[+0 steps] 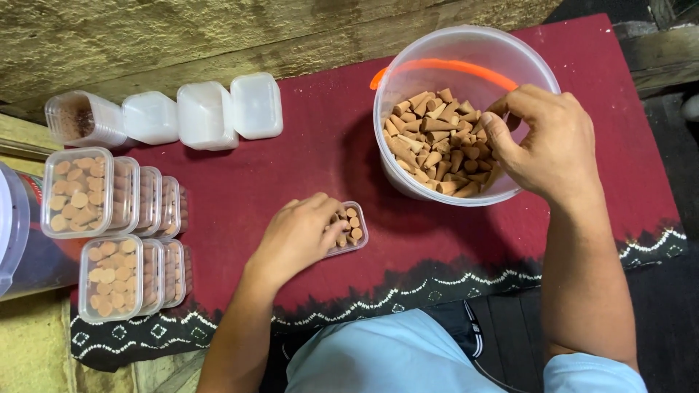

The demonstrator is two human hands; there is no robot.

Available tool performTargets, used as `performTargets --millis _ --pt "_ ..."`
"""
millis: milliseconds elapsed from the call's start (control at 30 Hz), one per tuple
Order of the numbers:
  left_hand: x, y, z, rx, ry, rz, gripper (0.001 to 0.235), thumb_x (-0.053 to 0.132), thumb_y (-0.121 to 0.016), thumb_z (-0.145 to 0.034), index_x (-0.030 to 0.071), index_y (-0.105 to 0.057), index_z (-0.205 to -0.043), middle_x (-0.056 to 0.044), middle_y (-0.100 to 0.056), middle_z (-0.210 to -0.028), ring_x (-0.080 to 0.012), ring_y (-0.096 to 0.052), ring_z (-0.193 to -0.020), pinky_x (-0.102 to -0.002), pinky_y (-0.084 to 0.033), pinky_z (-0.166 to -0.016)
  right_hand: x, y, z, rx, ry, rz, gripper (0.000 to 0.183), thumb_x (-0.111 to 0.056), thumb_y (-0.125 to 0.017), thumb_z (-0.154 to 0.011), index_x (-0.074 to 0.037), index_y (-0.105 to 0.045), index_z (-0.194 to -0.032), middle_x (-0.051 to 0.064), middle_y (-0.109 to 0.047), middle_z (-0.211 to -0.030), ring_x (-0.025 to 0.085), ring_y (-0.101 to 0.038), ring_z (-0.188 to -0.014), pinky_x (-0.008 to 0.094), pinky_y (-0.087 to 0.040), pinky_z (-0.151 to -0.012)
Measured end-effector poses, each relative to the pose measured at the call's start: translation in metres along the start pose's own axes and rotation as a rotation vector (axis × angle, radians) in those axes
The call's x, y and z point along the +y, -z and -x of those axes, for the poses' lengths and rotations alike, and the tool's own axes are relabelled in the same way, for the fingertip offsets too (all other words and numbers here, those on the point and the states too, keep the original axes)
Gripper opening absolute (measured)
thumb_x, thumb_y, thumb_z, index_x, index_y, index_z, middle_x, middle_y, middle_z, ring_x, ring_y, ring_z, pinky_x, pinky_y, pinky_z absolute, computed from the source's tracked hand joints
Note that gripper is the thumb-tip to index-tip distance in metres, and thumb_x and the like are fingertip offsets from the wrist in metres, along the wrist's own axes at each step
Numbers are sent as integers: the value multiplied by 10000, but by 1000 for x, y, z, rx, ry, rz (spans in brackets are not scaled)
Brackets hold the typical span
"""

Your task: The person is picking incense cones from a large bucket and carefully arranging them into small plastic containers.

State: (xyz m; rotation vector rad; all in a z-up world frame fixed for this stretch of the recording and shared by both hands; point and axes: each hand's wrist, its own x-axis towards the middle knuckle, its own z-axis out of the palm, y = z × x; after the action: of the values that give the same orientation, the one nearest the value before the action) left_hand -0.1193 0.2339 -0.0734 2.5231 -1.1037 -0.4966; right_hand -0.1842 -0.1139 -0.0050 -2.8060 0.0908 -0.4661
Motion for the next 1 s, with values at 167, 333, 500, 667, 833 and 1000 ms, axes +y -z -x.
performTargets --millis 167,333,500,667,833,1000 --pt "-6 14 5 79 -4 -22 223 298 -609 -992 102 -661 -1084 -61 -682 -1019 -340 -674 -829 -516 -527 -842 -1 1 0 -28 -16 15 248 -276 -645 -1075 -82 -750 -963 25 -724 -904 229 -650 -767 479 -523 -819" --pt "-1 36 -1 103 -26 -47 241 264 -619 -1005 56 -678 -1111 -91 -693 -958 -272 -690 -797 -471 -565 -796 -6 5 -3 -63 -32 14 278 -277 -629 -1057 -71 -712 -890 21 -694 -835 223 -632 -705 434 -514 -646" --pt "3 53 -9 301 -182 -178 179 270 -642 -986 115 -656 -1075 -54 -644 -934 -323 -644 -815 -470 -516 -794 -9 16 -18 -276 39 84 222 -309 -667 -995 -109 -757 -1027 54 -749 -960 280 -686 -830 461 -496 -696" --pt "20 75 -35 347 -308 -211 127 239 -679 -971 132 -668 -1039 -35 -627 -911 -286 -641 -809 -446 -518 -743 -24 18 -62 -648 -37 340 441 -564 -525 -1001 -229 -692 -1234 68 -697 -1133 406 -699 -992 594 -565 -694" --pt "38 92 -65 459 -413 -205 122 202 -692 -964 115 -682 -1049 -32 -616 -898 -271 -629 -791 -433 -489 -676 -56 -8 -109 -956 -135 281 289 -360 -472 -1047 -146 -667 -1039 119 -699 -1028 345 -677 -824 498 -506 -643" --pt "26 79 -98 555 -471 -208 189 328 -590 -1018 164 -638 -939 -2 -539 -837 -227 -633 -784 -350 -497 -665 -13 -115 -115 -858 159 409 307 -346 -614 -894 -114 -806 -955 65 -771 -839 314 -774 -836 490 -629 -669"
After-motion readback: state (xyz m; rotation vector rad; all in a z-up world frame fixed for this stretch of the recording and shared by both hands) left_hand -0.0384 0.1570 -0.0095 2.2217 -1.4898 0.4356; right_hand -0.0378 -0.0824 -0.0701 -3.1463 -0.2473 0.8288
